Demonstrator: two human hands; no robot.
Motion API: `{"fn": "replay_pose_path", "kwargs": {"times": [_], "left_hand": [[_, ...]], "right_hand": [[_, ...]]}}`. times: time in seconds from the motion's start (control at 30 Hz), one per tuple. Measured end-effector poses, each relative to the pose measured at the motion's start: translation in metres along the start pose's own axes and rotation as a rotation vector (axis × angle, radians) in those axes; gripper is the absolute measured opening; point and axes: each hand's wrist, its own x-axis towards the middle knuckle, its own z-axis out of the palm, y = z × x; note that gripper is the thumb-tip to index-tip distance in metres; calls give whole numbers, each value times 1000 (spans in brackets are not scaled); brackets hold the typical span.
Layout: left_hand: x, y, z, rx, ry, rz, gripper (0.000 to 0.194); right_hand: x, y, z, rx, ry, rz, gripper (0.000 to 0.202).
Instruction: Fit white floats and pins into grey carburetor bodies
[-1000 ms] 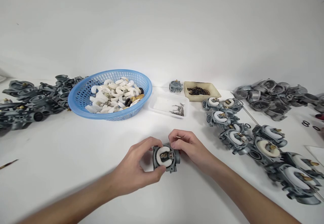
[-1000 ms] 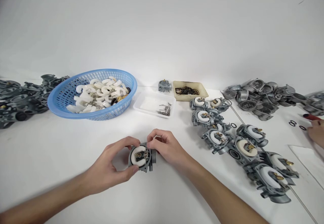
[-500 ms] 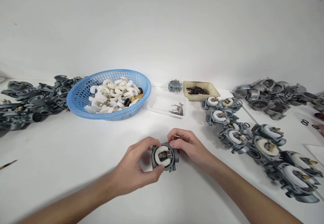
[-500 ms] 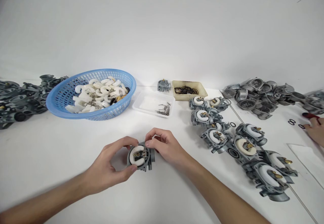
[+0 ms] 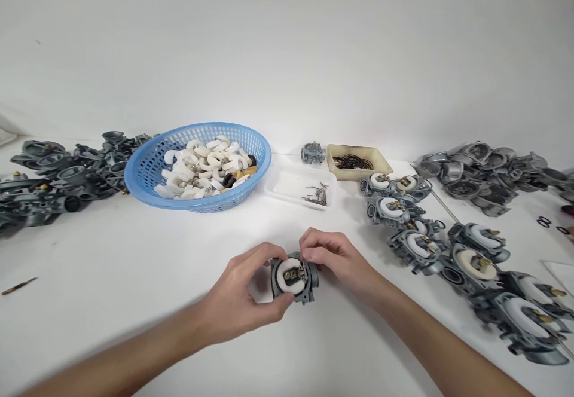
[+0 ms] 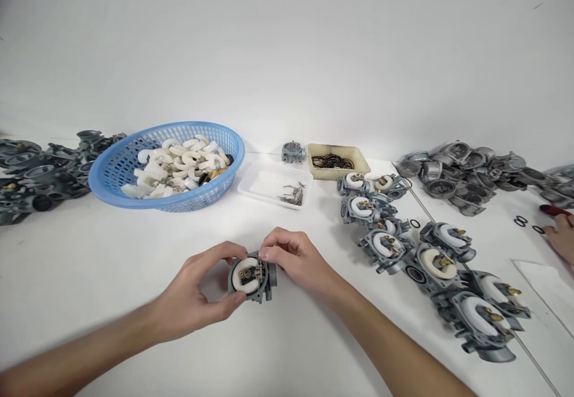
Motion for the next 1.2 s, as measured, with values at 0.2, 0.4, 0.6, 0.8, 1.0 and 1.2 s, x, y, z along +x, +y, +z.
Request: {"fn": "replay_pose_path", "kwargs": {"times": [0.2,0.4,0.6,0.8,1.0,1.2], "left_hand": [[0,0,-2,31,-43,-16,52],[2,-1,-3,45,-50,22,51],[3,-3,-4,-3,-60,65,51],[2,-5,-4,-15,-84,55,53],[2,-7,-4,-14,-72,75,54],[2,-7,-4,-20,-82,67,55]], "right_hand": [[-1,-1,0,8,-7,4,21],[1,2,-1,-7,-20,-16,20],[-2,4,-6,-95,-72,-99,13],[-14,4,-4,-423,-69,-438,41],[-18,5,2,-500,-72,-478,45],[-17,5,3,-493,-73,-468,46]]}}
